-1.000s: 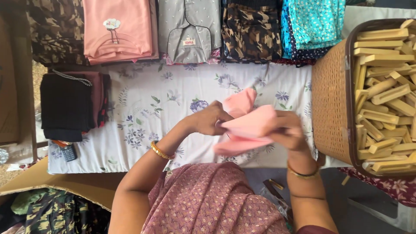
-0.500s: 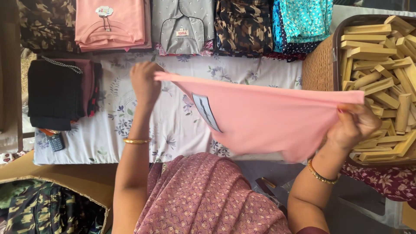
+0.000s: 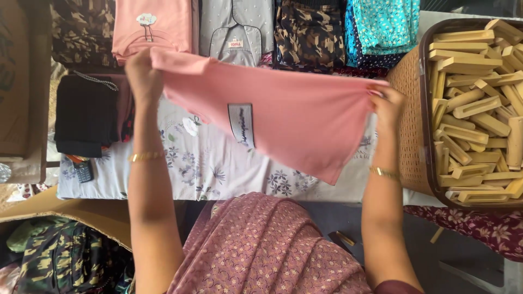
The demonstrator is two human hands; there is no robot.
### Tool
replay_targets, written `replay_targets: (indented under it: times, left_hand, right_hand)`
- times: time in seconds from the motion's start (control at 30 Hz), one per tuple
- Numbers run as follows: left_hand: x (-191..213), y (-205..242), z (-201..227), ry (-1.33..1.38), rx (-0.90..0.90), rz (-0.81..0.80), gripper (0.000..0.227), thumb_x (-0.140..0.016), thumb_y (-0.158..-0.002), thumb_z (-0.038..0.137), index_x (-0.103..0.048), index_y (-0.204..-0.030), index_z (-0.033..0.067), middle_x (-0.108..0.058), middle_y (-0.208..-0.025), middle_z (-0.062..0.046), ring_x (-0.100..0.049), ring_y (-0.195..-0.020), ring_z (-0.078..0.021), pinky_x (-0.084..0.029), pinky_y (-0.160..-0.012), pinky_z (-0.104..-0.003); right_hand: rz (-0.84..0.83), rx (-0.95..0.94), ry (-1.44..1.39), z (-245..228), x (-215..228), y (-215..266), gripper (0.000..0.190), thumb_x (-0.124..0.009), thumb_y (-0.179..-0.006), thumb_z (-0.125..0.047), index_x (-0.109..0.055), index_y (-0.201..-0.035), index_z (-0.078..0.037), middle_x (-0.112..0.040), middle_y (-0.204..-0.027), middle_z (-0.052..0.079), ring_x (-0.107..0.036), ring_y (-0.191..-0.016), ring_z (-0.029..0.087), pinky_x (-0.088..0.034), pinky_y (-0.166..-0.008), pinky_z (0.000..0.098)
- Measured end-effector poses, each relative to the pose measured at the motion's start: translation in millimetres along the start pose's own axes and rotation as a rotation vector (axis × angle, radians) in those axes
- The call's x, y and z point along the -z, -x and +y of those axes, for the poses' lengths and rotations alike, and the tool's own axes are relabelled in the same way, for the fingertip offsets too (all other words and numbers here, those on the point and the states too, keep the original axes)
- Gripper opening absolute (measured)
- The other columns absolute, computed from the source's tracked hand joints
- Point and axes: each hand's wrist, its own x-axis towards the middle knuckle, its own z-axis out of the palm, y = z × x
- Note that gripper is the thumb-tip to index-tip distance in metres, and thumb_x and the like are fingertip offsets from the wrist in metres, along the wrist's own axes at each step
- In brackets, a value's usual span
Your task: The person is folding various pieces of clothing including t-shirts and placing them on a table in a retail or storage setting.
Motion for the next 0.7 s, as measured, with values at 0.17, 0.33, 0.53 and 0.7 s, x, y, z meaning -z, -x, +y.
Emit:
replay_targets:
  times: [0.17,0.33,0.53,0.7]
  left_hand:
    - [-32.1,-48.2,-40.9,-0.281,0.054,0.061,0.005,-0.068,-0.089,0.001,-0.072,-0.090,-0.0020,-0.060,-0.069,-0.004,-0.055,-0.066,-0.0081,-0.044,-0.063,-0.027]
    - [-7.2,-45.7,34.1,0.013,-0.007,0.029,0.014,-0.060,-0.092,-0.004,-0.071,-0.101,-0.0024,-0.066,-0.086,-0.005,-0.059,-0.081,-0.0084,-0.049,-0.074,-0.026]
    - [26.7,53.0,48.4,-0.112,0.055,-0.317,0.029,-0.057,-0.078,-0.014,-0.071,-0.101,-0.0020,-0.073,-0.096,-0.010,-0.068,-0.093,-0.0135,-0.053,-0.087,-0.028]
    - [36.8,156.0,-1.4,-0.234,0.409,-0.670,0.033,-0.060,-0.078,-0.010,-0.078,-0.102,0.0041,-0.079,-0.092,-0.008,-0.073,-0.090,-0.0151,-0.055,-0.083,-0.031]
  right_hand:
    - [0.029,-0.227,-0.255,27.0,-47.8,-66.4,0.023,-0.062,-0.086,0.014,-0.076,-0.097,0.001,-0.077,-0.095,0.014,-0.077,-0.081,0.019,-0.066,-0.071,0.0300]
    - [0.020,0.073,-0.336,3.3,-5.3,-56.0,0.022,-0.065,-0.086,0.017,-0.077,-0.099,0.002,-0.076,-0.098,0.015,-0.075,-0.091,0.020,-0.064,-0.086,0.0339]
    - [-0.140,-0.055,-0.016,33.9,38.7,42.3,0.019,-0.067,-0.090,0.011,-0.076,-0.100,-0.004,-0.075,-0.097,0.008,-0.071,-0.090,0.014,-0.061,-0.084,0.0305]
    - [-0.395,-0.191,0.081,188.8,58.9,129.4,0.011,-0.068,-0.089,0.006,-0.076,-0.092,-0.001,-0.078,-0.099,0.009,-0.072,-0.090,0.013,-0.059,-0.083,0.0283]
